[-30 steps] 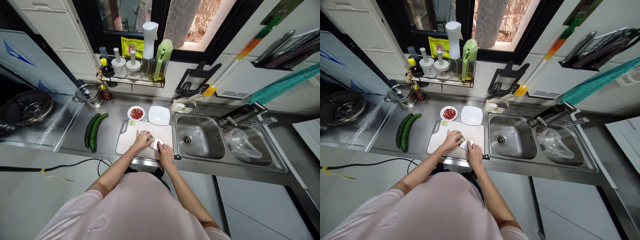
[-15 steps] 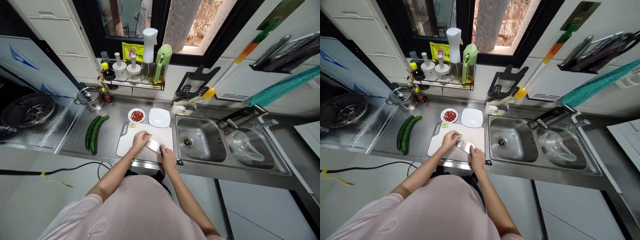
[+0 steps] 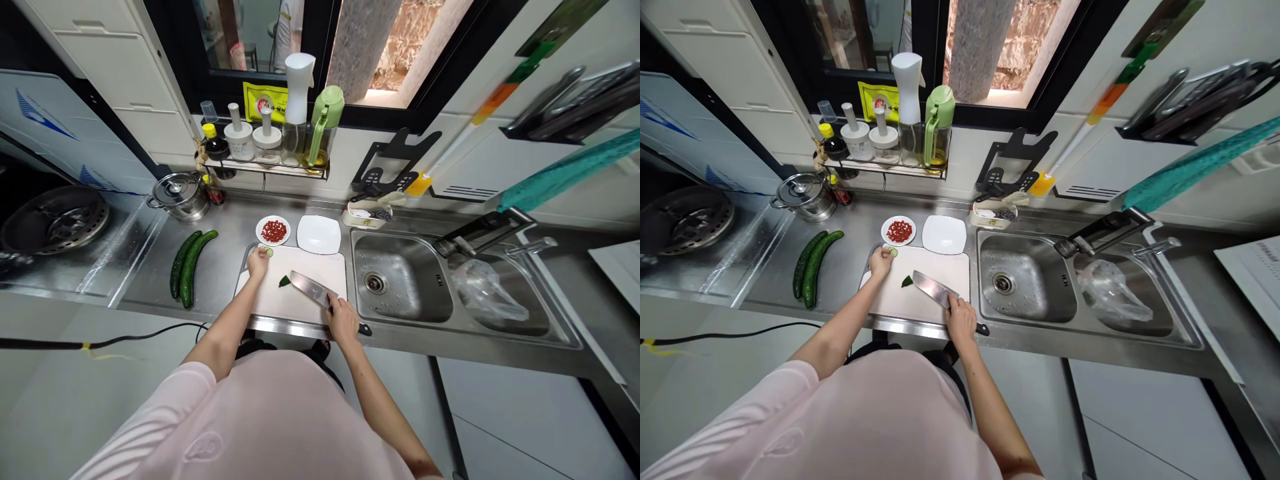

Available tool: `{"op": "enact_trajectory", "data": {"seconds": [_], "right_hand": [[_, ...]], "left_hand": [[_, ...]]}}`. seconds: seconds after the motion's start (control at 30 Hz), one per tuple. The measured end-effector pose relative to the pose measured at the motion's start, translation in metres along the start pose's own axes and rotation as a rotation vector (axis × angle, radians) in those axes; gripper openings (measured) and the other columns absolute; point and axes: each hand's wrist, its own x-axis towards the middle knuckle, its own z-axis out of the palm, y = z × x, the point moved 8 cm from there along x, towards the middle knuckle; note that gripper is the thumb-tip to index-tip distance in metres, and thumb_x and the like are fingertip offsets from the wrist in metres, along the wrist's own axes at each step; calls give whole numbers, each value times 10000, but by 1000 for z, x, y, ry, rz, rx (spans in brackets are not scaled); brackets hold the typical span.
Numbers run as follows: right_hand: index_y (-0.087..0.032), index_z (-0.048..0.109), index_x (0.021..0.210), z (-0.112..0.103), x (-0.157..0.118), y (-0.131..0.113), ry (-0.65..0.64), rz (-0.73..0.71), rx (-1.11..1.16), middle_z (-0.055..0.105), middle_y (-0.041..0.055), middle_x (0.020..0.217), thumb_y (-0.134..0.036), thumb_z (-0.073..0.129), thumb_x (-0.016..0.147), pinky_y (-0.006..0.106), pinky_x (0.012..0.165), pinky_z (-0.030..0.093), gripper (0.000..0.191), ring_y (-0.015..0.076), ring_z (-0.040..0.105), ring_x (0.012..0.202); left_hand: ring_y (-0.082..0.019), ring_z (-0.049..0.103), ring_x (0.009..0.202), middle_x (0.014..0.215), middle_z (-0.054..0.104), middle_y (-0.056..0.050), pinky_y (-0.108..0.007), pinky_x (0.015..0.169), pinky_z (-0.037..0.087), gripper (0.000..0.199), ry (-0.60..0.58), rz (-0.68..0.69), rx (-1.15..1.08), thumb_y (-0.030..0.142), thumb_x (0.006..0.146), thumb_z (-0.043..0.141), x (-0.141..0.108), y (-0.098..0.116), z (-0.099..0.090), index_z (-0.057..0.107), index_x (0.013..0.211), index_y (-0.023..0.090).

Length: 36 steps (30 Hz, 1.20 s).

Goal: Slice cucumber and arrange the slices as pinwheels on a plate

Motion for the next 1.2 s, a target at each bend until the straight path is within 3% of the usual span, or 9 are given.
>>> {"op": "enact_trajectory", "data": {"seconds": [0.23,0.67,0.93,1.07,1.2], "right_hand": [[-237,468,1277,2,0,3,-1,-1,-1,599,44,965,-275,538,848,267,769,315,437,181,526,871],[-246,466,1274,-1,2,2,-17,6,15,599,46,975,-270,528,844,266,782,318,436,176,530,879],[-237,491,1271,0,5,3,-13,31,82,617,44,990,-255,509,843,261,801,340,428,177,544,898],[-246,508,1258,2,5,5,-39,78,181,629,41,1052,-261,462,862,246,770,361,399,169,565,927],[-286,550,1215,1,5,7,-83,139,241,651,30,1054,-329,408,900,243,706,368,348,170,594,891]], "left_hand": [[-137,574,653,709,643,-12,-258,692,421,311,-43,151,69,216,691,633,5,2,8,659,996,164],[-160,556,727,814,632,-46,-274,721,421,274,-25,212,214,252,725,610,3,10,4,688,981,190],[-159,551,722,786,606,-37,-274,730,432,266,-38,237,188,267,722,617,1,15,1,683,970,194],[-143,557,720,833,606,-43,-264,746,452,264,-16,260,51,248,737,601,-11,16,-6,664,983,177],[-135,563,706,870,609,-58,-265,733,474,244,17,247,-61,259,784,557,-38,14,-12,645,990,162]]}}
